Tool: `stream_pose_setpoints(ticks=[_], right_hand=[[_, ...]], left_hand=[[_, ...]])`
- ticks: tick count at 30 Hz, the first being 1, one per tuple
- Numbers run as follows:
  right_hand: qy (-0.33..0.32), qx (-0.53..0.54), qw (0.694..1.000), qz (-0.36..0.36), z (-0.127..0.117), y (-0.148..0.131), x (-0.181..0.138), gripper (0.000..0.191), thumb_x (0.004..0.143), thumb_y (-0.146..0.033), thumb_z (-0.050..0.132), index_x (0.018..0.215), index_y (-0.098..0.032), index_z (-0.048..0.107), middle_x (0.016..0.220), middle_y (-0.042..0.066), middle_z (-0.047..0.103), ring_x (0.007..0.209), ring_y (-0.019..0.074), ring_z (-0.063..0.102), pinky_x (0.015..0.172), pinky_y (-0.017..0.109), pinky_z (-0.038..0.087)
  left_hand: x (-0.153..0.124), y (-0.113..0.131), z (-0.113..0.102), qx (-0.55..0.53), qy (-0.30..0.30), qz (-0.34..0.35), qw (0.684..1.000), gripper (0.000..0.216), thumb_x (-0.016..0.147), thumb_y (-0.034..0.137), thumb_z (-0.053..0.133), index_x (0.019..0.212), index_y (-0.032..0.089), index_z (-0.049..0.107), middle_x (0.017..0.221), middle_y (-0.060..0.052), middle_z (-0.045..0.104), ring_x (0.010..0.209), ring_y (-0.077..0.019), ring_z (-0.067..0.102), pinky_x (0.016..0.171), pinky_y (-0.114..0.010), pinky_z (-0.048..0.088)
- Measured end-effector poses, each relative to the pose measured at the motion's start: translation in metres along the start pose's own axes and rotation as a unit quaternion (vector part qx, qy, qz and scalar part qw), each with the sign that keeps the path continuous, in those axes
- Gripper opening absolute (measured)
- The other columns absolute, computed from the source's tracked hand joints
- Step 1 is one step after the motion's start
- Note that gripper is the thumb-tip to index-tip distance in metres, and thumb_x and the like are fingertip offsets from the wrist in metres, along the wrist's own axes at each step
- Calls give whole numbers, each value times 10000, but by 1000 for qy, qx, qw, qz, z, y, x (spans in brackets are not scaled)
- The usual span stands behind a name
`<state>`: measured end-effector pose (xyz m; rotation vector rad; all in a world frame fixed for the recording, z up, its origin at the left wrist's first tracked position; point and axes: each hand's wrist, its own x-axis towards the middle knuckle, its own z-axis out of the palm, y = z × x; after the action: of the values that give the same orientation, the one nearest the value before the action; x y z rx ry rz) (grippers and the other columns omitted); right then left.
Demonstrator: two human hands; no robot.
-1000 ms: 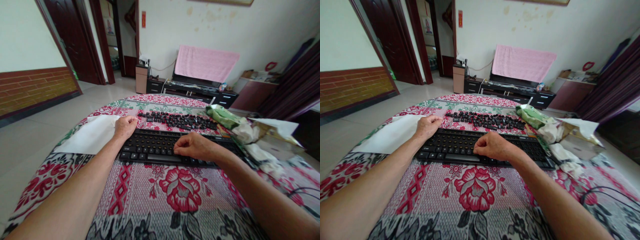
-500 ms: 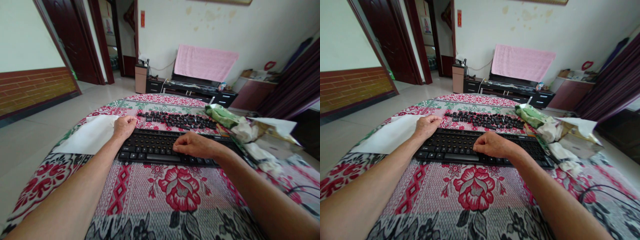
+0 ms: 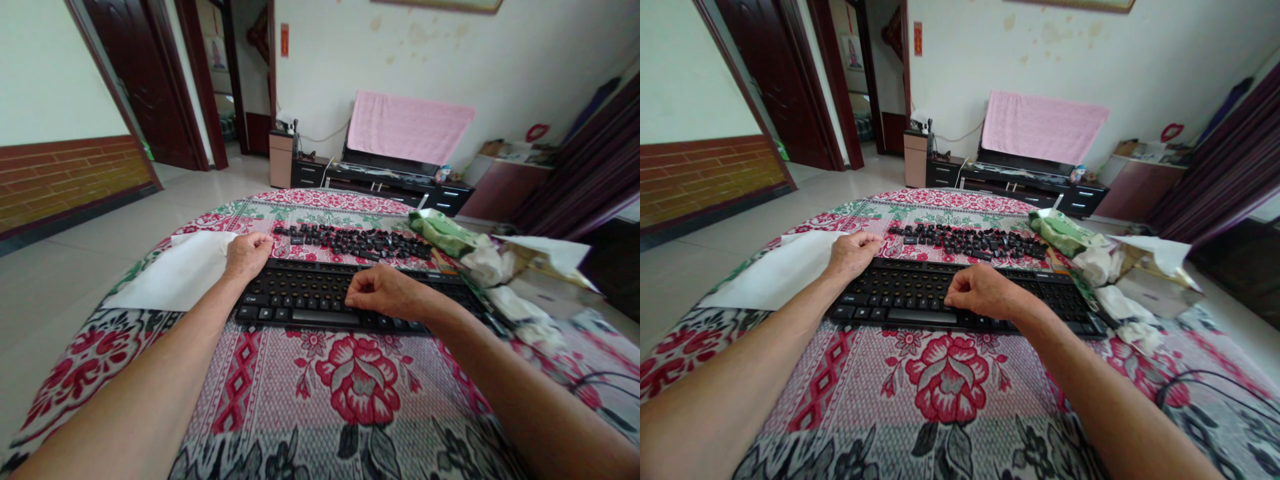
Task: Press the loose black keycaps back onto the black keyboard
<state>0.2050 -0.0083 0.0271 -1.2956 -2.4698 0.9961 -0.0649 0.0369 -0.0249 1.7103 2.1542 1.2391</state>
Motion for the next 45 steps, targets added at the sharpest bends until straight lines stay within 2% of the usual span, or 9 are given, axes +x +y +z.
stream_pose_setpoints(ticks=[12, 15, 17, 19, 24, 30, 35, 40, 45], right_hand=[[-10, -16, 1000, -17, -4, -3, 0, 227, 747, -338, 485, 700, -155, 611, 572, -8, 551, 489, 73, 443, 444, 194, 333], [78, -86, 993, -22, -16, 2, 17, 278, 775, -347, 435, 719, -159, 632, 589, 4, 575, 527, 93, 480, 482, 205, 353], [175, -169, 970, -19, -23, 8, 35, 248, 760, -294, 449, 753, -162, 660, 676, 25, 622, 607, 114, 524, 560, 218, 377], [210, -246, 946, -12, -26, 16, 54, 241, 737, -264, 469, 816, -171, 677, 739, 36, 647, 649, 134, 548, 611, 232, 383], [198, -336, 921, -14, -23, 28, 81, 297, 718, -292, 486, 948, -213, 656, 764, 33, 652, 694, 156, 567, 630, 230, 389], [161, -395, 904, -12, -19, 24, 87, 262, 729, -299, 462, 879, -245, 671, 743, 23, 647, 715, 167, 572, 641, 237, 383], [174, -374, 911, -9, -20, 21, 88, 240, 703, -289, 489, 827, -215, 681, 742, 37, 638, 682, 161, 559, 607, 238, 375], [200, -245, 948, -24, -25, 9, 61, 237, 691, -286, 514, 813, -153, 669, 676, 32, 614, 593, 120, 520, 555, 223, 364], [80, -96, 992, 8, -22, -2, 12, 224, 686, -317, 530, 796, -161, 646, 567, -10, 542, 493, 85, 429, 450, 215, 309]], left_hand=[[0, 1, -1, -5, -2, 0, 1000, 252, 657, 355, 494, 786, 235, 674, 697, 11, 666, 660, -149, 589, 645, -235, 427], [0, 2, -1, -7, -4, -3, 1000, 246, 654, 355, 499, 780, 238, 674, 695, 13, 666, 666, -151, 593, 646, -238, 430], [0, 2, -2, -7, -4, -5, 1000, 237, 654, 353, 502, 776, 244, 673, 703, 17, 667, 683, -151, 596, 657, -236, 431], [-1, 3, -2, -4, -5, -7, 1000, 234, 655, 350, 503, 777, 246, 672, 712, 20, 668, 694, -150, 596, 671, -235, 430], [-2, 4, -3, -11, -8, -7, 1000, 229, 652, 342, 506, 767, 239, 676, 688, 17, 663, 684, -152, 594, 655, -235, 427], [-1, 5, -3, -8, -3, 2, 1000, 239, 663, 332, 501, 781, 222, 678, 720, 2, 672, 697, -149, 600, 669, -235, 425], [0, 3, -1, -5, -3, 2, 1000, 239, 668, 333, 498, 787, 229, 677, 722, 10, 673, 697, -146, 599, 676, -234, 427], [-1, 3, -1, -2, -3, 1, 1000, 242, 663, 344, 499, 783, 231, 676, 707, 13, 669, 685, -149, 596, 662, -238, 426], [0, 1, 0, 2, 0, 6, 1000, 252, 660, 343, 493, 790, 229, 676, 700, 11, 666, 691, -153, 593, 655, -237, 422]])
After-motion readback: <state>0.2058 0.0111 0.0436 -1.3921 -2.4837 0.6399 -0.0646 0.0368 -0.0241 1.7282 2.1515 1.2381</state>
